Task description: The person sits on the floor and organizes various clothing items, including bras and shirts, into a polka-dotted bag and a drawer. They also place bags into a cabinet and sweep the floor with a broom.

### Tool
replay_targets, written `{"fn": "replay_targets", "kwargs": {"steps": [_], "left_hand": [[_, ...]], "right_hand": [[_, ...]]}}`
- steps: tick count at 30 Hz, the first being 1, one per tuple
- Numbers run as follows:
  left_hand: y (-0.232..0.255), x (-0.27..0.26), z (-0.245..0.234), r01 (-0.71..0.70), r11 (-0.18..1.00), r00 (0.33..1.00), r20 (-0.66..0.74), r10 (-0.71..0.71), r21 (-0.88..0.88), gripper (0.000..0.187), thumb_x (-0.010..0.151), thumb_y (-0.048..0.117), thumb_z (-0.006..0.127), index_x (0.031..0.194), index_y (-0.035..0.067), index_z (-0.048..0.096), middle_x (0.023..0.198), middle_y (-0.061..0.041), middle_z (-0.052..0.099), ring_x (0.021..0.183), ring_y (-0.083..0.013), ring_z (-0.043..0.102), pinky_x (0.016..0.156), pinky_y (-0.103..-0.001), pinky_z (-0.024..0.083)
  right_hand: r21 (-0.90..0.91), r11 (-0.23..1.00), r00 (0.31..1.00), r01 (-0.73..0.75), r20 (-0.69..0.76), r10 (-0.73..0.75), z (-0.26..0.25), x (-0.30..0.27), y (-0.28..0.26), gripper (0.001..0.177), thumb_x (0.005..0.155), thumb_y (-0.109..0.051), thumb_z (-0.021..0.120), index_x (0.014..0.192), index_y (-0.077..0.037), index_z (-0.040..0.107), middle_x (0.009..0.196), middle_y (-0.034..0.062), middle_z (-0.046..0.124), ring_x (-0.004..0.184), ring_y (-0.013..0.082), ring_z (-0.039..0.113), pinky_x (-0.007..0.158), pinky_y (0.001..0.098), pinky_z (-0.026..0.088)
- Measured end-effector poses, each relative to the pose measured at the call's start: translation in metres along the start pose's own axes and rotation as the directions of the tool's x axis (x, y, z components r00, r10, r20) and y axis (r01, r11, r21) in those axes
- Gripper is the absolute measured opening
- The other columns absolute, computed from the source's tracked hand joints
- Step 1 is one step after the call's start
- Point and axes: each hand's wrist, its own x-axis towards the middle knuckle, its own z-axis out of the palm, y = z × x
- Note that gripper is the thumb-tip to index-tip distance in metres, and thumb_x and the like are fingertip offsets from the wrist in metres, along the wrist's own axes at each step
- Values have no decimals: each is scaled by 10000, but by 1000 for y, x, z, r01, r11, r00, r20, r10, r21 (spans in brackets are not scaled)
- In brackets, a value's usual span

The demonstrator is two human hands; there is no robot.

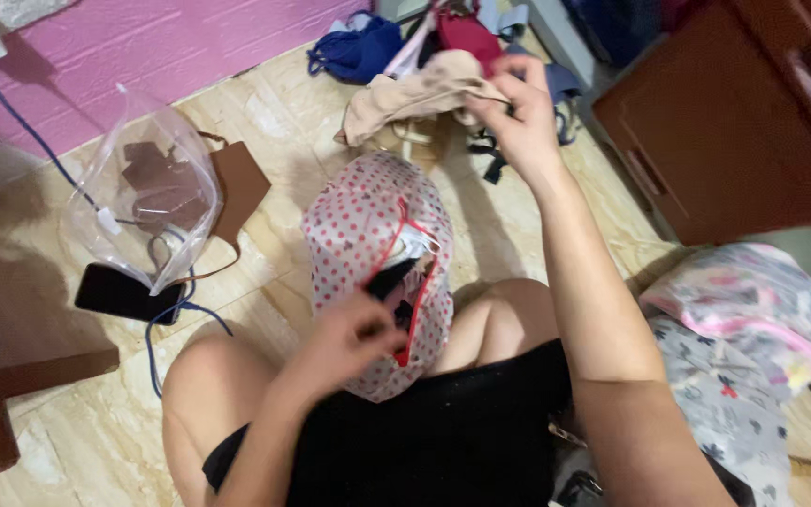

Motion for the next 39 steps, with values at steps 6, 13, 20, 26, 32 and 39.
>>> {"fn": "replay_targets", "kwargs": {"steps": [6,13,20,26,32,39], "left_hand": [[-9,70,-11,14,936,797,-569,202,352,1015,606,255,949,1360,-175,422,1214,-350,568,1141,-452,563,974,-459,467],[-67,119,-55,-37,974,698,-703,-133,-221,300,1092,165,531,1332,6,617,1299,-166,649,1153,-216,633,983,-331,540],[-86,63,-113,-60,839,761,-569,-312,-540,559,970,-76,513,1472,84,326,1456,-139,494,1314,-199,527,1123,-339,430],[-98,50,-92,-120,799,750,-581,-315,-589,581,941,-140,484,1463,97,386,1462,-128,485,1337,-213,509,1143,-332,421],[-109,42,-81,8,827,807,-485,-337,-562,541,968,-121,490,1451,107,407,1434,-72,509,1313,-164,505,1105,-281,417],[-101,34,-84,-33,856,807,-519,-282,-517,518,988,-74,508,1470,97,429,1491,-64,489,1345,-147,499,1126,-266,406]], "right_hand": [[297,947,942,-125,334,20,-45,-7,-165,151,940,-146,673,1063,-68,714,1339,81,592,1046,209,654,892,334,556],[630,724,921,-281,388,20,-2,5,-77,274,1232,-262,554,1131,-44,688,957,-16,586,862,42,518,796,224,465],[314,878,911,-360,320,259,160,-14,102,287,988,-147,648,1254,-69,724,1074,98,733,852,168,649,762,314,539],[-137,952,942,275,236,-238,244,21,85,682,785,68,539,1439,-126,549,1454,155,591,1296,367,607,1044,432,526],[-615,666,818,422,575,13,278,40,68,545,894,-107,523,1412,-266,580,1197,65,677,1058,347,626,774,567,477],[-758,588,944,282,328,-30,185,35,52,118,899,-202,642,984,-178,720,918,55,659,894,274,638,772,503,436]]}}
